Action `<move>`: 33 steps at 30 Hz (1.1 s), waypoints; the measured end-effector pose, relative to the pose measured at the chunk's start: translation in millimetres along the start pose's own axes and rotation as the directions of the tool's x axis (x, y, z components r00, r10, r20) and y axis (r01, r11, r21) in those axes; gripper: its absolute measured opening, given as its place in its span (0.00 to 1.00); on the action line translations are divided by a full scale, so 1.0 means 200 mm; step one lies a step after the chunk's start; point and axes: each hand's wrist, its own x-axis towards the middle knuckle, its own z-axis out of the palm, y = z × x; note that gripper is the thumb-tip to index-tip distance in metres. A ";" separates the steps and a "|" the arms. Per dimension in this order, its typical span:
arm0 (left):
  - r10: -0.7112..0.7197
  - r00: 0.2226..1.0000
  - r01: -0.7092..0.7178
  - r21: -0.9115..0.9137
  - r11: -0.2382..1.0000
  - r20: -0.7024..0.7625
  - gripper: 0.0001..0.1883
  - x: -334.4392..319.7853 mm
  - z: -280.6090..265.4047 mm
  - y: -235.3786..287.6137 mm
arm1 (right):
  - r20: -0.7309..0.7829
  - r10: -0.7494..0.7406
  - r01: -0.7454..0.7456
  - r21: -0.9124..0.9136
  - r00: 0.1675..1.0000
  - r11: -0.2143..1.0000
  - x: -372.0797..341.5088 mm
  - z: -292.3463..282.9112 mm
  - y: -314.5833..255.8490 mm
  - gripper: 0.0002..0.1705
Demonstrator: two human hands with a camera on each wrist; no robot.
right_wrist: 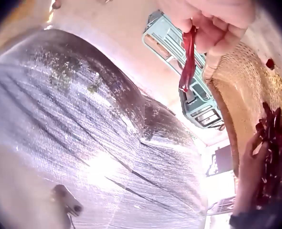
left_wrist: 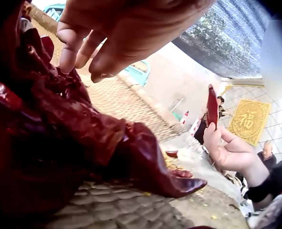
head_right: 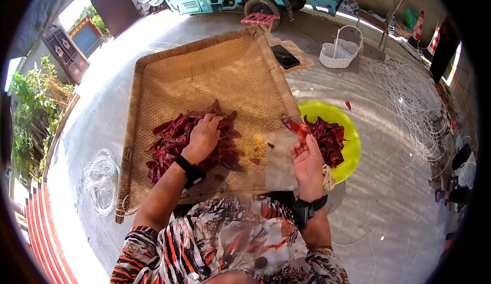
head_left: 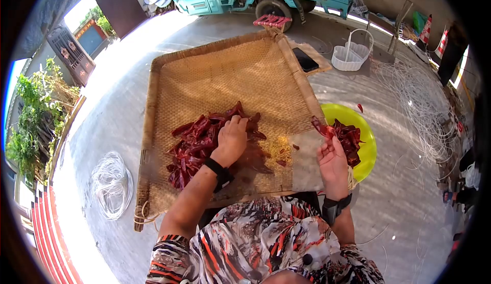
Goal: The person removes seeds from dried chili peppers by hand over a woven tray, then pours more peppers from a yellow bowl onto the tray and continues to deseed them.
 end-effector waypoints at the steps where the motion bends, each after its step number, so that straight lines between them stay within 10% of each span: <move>1: -0.036 0.999 0.035 0.029 0.999 0.039 0.14 0.01 0.03 -0.01 | -0.008 -0.004 0.005 0.100 1.000 0.995 -0.01 0.02 -0.03 0.13; 9: -0.022 1.000 0.021 0.022 1.000 0.020 0.06 0.00 -0.02 -0.01 | 0.173 0.124 -0.075 -0.263 0.977 0.962 -0.03 0.02 0.04 0.16; 20: 0.081 0.995 -0.058 -0.322 0.945 0.059 0.06 -0.09 -0.22 0.45 | 0.254 0.465 -0.076 -0.810 0.848 0.581 -0.14 0.18 0.19 0.22; 26: 0.068 0.997 -0.074 -0.311 0.948 -0.030 0.14 -0.10 -0.26 0.45 | 0.214 0.405 -0.259 -0.493 0.889 0.830 -0.07 0.10 0.19 0.17; 33: 0.081 0.925 -0.069 -0.047 0.997 0.371 0.18 -0.24 -0.27 0.21 | 0.105 -0.019 0.010 0.082 0.994 0.997 0.01 0.01 -0.01 0.17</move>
